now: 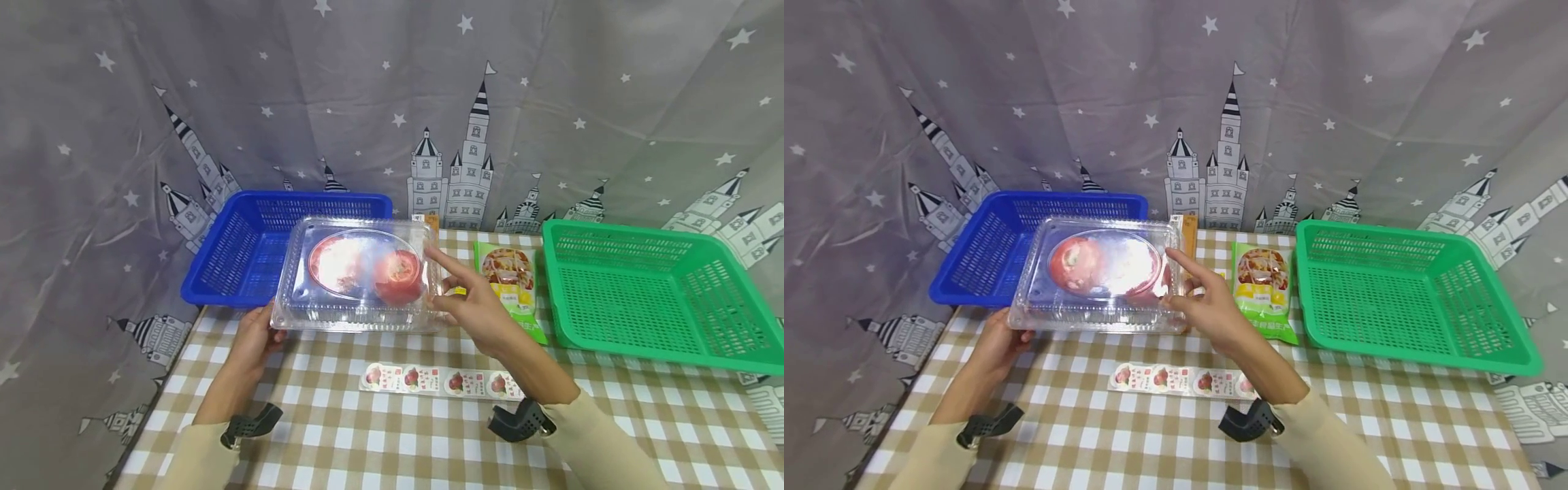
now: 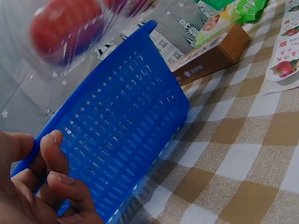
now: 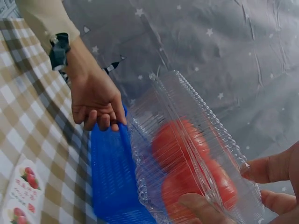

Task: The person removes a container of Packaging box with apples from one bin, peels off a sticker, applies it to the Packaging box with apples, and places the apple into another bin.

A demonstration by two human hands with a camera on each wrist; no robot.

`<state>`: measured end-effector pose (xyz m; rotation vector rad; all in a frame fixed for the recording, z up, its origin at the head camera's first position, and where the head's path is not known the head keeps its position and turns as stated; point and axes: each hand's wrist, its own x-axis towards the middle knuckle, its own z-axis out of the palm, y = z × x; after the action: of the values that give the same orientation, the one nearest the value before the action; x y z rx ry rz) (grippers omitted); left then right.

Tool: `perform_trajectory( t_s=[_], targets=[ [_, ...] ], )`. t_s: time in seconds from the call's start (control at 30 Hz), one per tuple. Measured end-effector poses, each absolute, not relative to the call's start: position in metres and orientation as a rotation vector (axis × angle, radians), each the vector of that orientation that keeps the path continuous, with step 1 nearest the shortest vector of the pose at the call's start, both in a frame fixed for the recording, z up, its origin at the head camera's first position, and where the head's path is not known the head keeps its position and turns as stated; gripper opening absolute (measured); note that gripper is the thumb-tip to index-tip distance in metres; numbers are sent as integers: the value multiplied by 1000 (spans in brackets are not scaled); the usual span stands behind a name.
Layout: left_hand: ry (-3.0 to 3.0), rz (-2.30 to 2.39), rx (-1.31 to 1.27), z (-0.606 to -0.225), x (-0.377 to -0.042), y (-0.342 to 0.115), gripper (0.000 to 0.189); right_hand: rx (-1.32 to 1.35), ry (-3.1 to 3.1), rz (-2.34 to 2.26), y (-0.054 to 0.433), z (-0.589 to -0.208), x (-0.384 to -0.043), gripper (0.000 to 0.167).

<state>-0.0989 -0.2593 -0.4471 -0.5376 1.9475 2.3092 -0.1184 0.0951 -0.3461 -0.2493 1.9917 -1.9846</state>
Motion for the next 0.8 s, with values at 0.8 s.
perform_trajectory(
  t_s=[0.8],
  targets=[
    [1910,2322,-484,-444,-97,-261,38,-118,1909,-2036,148,-378,-33,73]
  ],
)
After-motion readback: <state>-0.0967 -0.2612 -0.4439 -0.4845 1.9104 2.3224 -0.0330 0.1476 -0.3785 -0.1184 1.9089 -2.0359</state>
